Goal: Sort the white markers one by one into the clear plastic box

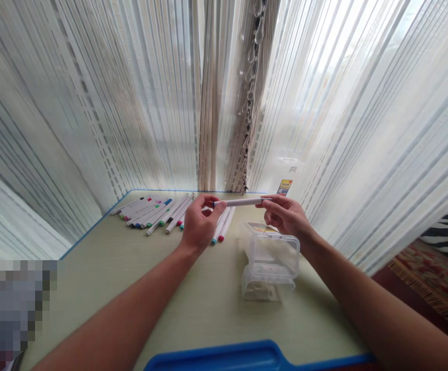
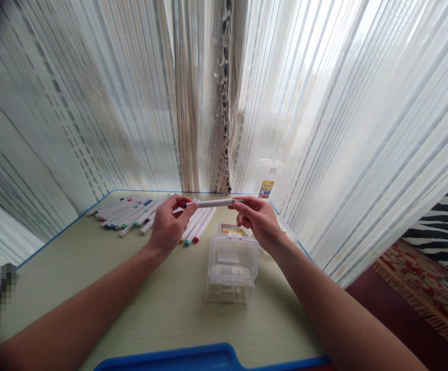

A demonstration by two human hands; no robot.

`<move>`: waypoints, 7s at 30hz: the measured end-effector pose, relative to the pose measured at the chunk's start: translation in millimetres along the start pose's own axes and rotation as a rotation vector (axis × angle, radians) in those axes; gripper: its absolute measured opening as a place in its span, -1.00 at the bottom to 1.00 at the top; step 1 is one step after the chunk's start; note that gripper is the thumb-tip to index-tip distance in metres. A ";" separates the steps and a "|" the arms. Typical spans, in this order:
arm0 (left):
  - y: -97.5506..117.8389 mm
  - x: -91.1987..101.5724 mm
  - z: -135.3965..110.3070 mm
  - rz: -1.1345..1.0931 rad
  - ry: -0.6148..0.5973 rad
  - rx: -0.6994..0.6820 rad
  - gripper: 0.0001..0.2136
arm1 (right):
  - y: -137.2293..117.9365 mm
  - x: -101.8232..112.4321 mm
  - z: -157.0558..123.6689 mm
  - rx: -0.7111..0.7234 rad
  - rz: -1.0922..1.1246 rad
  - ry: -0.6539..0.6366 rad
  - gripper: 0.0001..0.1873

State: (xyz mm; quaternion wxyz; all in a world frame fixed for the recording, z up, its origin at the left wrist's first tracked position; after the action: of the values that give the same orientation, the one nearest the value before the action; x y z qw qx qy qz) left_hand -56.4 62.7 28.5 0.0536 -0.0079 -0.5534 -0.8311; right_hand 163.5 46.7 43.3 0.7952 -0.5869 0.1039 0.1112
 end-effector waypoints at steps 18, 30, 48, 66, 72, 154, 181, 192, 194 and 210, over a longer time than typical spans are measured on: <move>-2.8 0.6 2.1 -0.038 0.010 0.002 -0.78 | -0.8 -0.1 -1.3 0.014 0.020 0.018 -0.70; -1.4 0.4 0.9 -0.052 0.012 -0.004 -0.79 | 1.1 3.3 0.0 -0.029 0.026 0.078 -0.67; 2.3 -2.6 -2.3 -0.182 -0.070 0.090 -0.80 | 0.3 7.4 1.2 -0.011 0.084 0.123 -0.74; -3.3 -3.5 0.0 -0.033 -0.064 0.067 -0.71 | -0.5 3.0 -0.3 -0.026 0.110 0.104 -0.72; -4.1 -3.1 0.8 0.009 -0.047 0.026 -0.70 | 0.3 2.8 0.1 -0.015 0.123 0.095 -0.72; 0.5 -4.6 -0.8 -0.044 -0.114 0.013 -0.75 | 2.1 5.5 2.3 0.011 0.135 0.081 -0.68; 0.8 -4.0 -1.8 -0.054 -0.108 -0.019 -0.78 | 0.8 7.8 1.9 -0.035 0.125 0.109 -0.74; 0.1 -5.8 -1.3 -0.045 -0.114 0.001 -0.75 | 0.6 6.8 1.6 -0.033 0.179 0.111 -0.71; 0.1 -6.3 -1.6 -0.053 -0.123 0.005 -0.75 | 0.1 6.8 1.3 -0.031 0.181 0.121 -0.71; -0.8 -5.8 -0.6 -0.019 -0.122 -0.029 -0.72 | -0.4 5.9 0.5 -0.020 0.185 0.107 -0.69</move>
State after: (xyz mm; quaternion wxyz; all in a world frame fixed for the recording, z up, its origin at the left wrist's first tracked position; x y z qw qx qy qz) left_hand -50.6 62.9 27.1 0.0116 -0.0539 -0.5434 -0.8376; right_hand 169.3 47.4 42.1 0.7688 -0.5879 0.1990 0.1537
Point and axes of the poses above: each hand's wrist, its own z-axis towards the middle knuckle, its own x-axis out of the back of the hand, y = z × x, the point moved 4 cm from there along z, towards the middle knuckle, and after that the axes turned 9 degrees about z, right-handed, at the moved point
